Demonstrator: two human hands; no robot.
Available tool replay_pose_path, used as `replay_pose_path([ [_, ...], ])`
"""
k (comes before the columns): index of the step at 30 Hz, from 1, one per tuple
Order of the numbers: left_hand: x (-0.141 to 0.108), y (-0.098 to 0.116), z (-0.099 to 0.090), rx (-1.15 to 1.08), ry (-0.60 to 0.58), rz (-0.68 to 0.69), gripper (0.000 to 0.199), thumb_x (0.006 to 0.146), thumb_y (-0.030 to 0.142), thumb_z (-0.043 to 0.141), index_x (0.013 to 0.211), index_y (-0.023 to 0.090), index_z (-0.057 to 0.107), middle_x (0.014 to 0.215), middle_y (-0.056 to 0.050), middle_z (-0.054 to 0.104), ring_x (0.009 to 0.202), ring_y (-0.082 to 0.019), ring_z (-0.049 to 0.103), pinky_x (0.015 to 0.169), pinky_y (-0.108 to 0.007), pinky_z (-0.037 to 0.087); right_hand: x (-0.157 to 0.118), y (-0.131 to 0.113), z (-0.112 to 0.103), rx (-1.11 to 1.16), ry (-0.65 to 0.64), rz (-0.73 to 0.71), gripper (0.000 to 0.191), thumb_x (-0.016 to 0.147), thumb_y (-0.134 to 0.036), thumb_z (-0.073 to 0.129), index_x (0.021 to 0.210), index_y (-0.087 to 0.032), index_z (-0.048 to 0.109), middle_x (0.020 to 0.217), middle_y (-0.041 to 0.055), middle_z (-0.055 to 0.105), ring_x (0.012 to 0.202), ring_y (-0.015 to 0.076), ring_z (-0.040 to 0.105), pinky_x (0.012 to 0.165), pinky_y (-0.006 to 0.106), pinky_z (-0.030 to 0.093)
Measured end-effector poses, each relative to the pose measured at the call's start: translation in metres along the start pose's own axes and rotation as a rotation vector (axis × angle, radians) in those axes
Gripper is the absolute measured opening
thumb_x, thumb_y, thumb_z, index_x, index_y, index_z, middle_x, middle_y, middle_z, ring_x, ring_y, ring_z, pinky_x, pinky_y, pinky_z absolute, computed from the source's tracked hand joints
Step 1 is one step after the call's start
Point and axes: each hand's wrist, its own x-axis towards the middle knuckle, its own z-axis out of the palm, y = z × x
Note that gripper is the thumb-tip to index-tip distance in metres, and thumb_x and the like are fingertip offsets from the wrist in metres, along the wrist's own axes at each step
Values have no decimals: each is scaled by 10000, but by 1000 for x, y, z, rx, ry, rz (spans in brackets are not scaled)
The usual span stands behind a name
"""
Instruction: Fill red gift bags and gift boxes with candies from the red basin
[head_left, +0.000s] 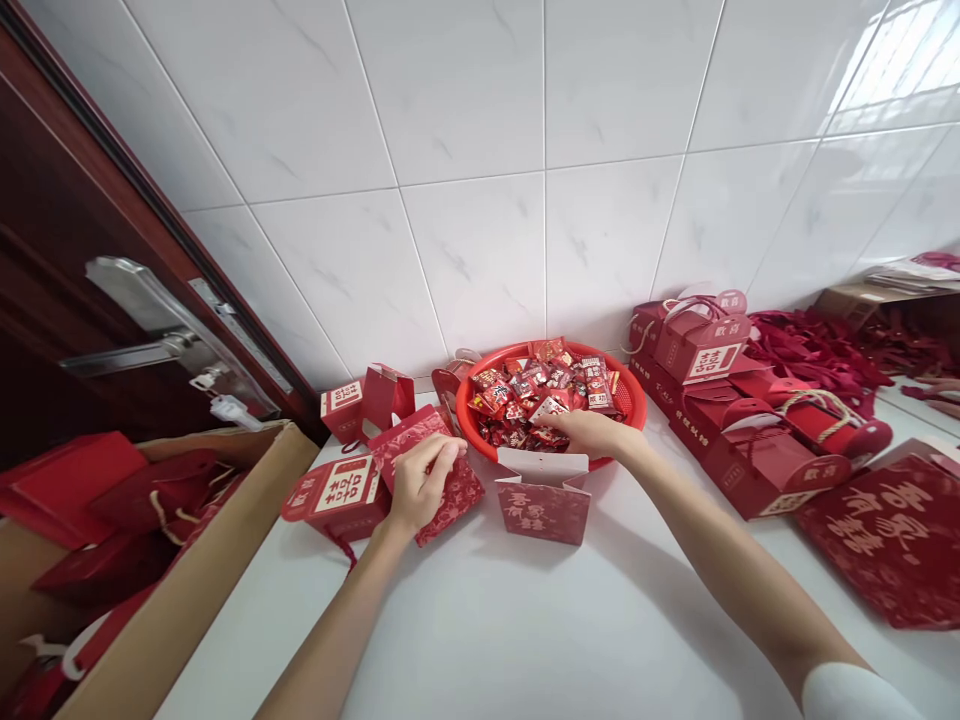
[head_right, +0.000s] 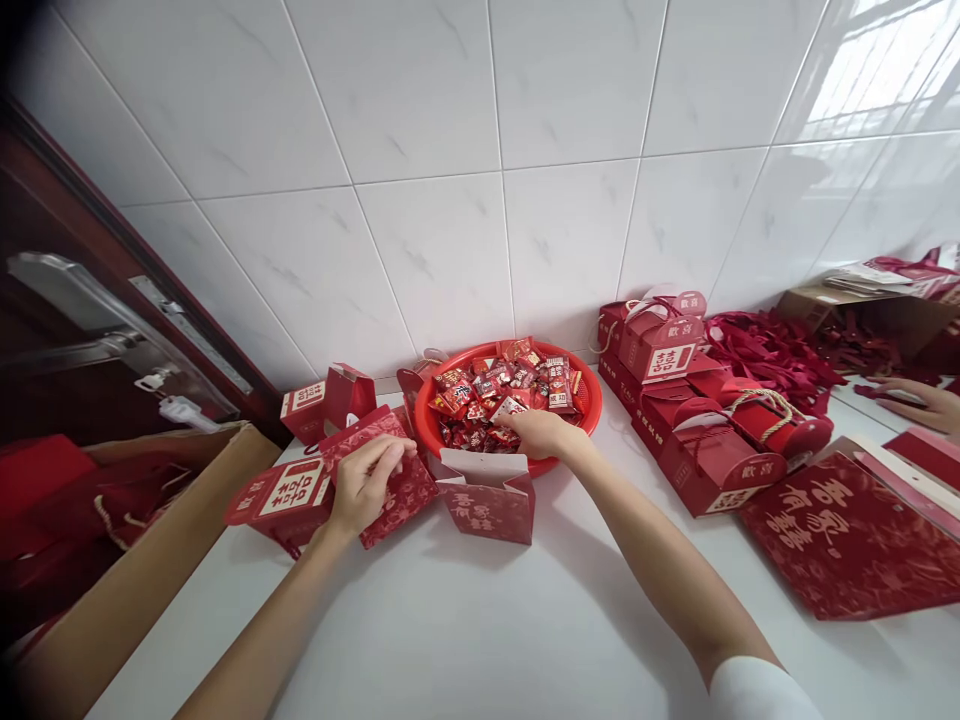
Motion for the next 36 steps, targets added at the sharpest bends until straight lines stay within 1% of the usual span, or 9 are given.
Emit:
replay_pose_path([
  [3,10,16,9,-161,27,-81,306,939,371,514,856,183,741,805,-41,731,635,-153,602,661,-285,510,5,0,3,-50,52,-38,583,790,-214,681,1369,-267,628,1227,107,714,1089,315,666,794,308,452],
  [6,23,30,19,-306,-75,-152,303,918,409,551,875,180,744,849,-54,745,699,-170,635,714,-300,532,9,6,4,-28,132,-42,345,743,-208,706,1084,-240,750,1024,68,743,933,264,675,712,277,414],
  [12,47,31,35,-375,-318,-275,345,852,477,608,913,167,747,933,-76,763,865,-219,688,842,-343,548,13,34,4,503,246,-117,189,652,-226,696,836,-181,697,603,-57,564,627,150,541,621,256,381],
  [15,58,21,44,-327,-407,-320,343,819,465,641,950,169,753,982,-83,764,925,-242,694,873,-367,540,11,42,4,800,366,-115,204,612,-297,741,740,-174,641,626,-48,561,652,154,539,632,269,414],
  [19,71,9,60,-257,-494,-363,306,756,385,729,982,180,754,1000,-79,762,948,-247,691,871,-367,535,9,44,4,1022,523,-16,298,534,-311,821,729,-185,635,702,-21,619,735,183,582,684,295,466],
  [23,78,10,76,-289,-569,-401,411,747,395,772,1082,163,720,950,-71,749,903,-229,683,809,-335,537,8,44,5,1195,527,-72,356,534,-378,863,737,-180,647,708,-19,648,731,186,617,706,318,508],
  [26,80,15,84,-312,-606,-393,391,761,443,770,1017,153,714,908,-56,736,849,-208,666,750,-307,528,6,43,4,1233,482,-100,395,520,-394,893,756,-178,661,707,-27,662,705,170,624,692,306,517],
  [30,79,15,88,-394,-583,-414,339,732,403,789,928,142,700,874,-50,732,818,-198,653,728,-301,522,3,40,2,1307,434,-126,403,514,-394,918,734,-174,662,749,-13,695,718,155,639,671,271,526],
  [36,80,13,84,-465,-337,-565,225,685,321,766,750,165,617,745,5,657,767,-167,623,684,-271,510,5,41,3,1515,432,-50,407,528,-405,931,775,-187,691,833,18,687,780,198,678,629,323,617],
])
